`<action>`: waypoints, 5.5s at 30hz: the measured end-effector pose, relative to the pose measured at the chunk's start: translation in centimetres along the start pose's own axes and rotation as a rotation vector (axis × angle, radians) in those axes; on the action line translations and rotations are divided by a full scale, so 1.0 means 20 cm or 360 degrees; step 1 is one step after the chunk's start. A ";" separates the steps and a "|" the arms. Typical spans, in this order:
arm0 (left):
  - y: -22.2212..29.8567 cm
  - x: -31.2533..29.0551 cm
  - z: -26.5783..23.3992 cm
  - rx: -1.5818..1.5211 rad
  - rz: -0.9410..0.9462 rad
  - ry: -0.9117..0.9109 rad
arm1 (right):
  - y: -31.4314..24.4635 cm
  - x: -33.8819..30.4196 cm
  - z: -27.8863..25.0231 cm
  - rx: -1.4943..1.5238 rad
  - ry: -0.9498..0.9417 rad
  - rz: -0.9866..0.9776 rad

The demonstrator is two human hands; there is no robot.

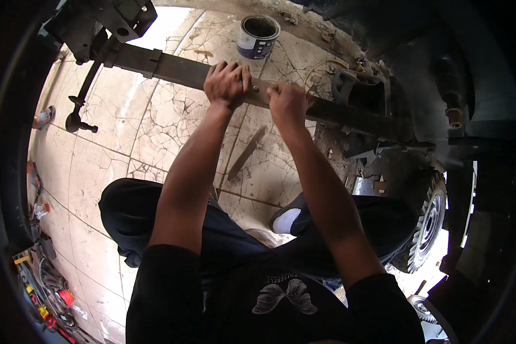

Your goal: The person sits under a vehicle and repeatedly scrubs a metal frame section with a small abrasive tool, then briefly uses a hammer to tap the same area. The person continues scrubbing the frame throughout the clip.

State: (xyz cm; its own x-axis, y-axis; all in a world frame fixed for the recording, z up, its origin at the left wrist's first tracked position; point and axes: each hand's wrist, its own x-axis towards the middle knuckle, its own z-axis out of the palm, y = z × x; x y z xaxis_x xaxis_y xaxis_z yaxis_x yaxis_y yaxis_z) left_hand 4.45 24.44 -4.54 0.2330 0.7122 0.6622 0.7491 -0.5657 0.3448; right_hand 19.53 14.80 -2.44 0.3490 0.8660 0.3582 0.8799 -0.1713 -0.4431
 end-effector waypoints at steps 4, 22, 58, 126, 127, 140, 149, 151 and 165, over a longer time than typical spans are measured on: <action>-0.02 -0.04 -0.03 -0.0009 -0.0045 -0.0026 | -0.07 -0.43 -0.20 -0.0001 -0.0317 -0.0116; 0.51 0.24 -0.87 -0.0699 0.0054 -0.1207 | -0.17 -0.56 -0.39 0.2220 -0.0269 0.0994; 0.54 -0.37 -0.91 -0.1575 -0.1118 -0.0413 | -0.15 -0.51 -0.65 0.1745 -0.0588 0.0023; 0.60 -0.33 -0.93 -0.2262 -0.1541 -0.0336 | -0.19 -0.48 -0.71 0.1834 -0.0505 0.0249; 0.60 -0.33 -0.93 -0.2282 -0.1524 -0.0315 | -0.20 -0.47 -0.71 0.1881 -0.0566 0.0308; 0.46 -0.35 -0.97 -0.2205 -0.1620 -0.0107 | -0.33 -0.39 -0.61 0.1660 -0.0721 0.0314; 0.38 -0.34 -1.07 -0.2403 -0.1608 -0.0310 | -0.35 -0.34 -0.60 0.2005 -0.0923 0.0255; 0.34 -0.32 -1.10 -0.2594 -0.1617 -0.0331 | -0.38 -0.33 -0.60 0.2074 -0.0972 0.0230; 0.28 -0.35 -1.12 -0.2786 -0.1655 -0.0467 | -0.40 -0.30 -0.58 0.2048 -0.1112 0.0339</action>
State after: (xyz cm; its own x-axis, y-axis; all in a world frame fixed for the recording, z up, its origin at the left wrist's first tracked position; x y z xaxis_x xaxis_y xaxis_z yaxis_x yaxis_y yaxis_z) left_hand -6.86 6.99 7.56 0.4072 0.8907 -0.2022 -0.5830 0.4239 0.6932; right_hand 14.14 5.47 8.49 -0.1192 0.9879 -0.0993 -0.1810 -0.1200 -0.9761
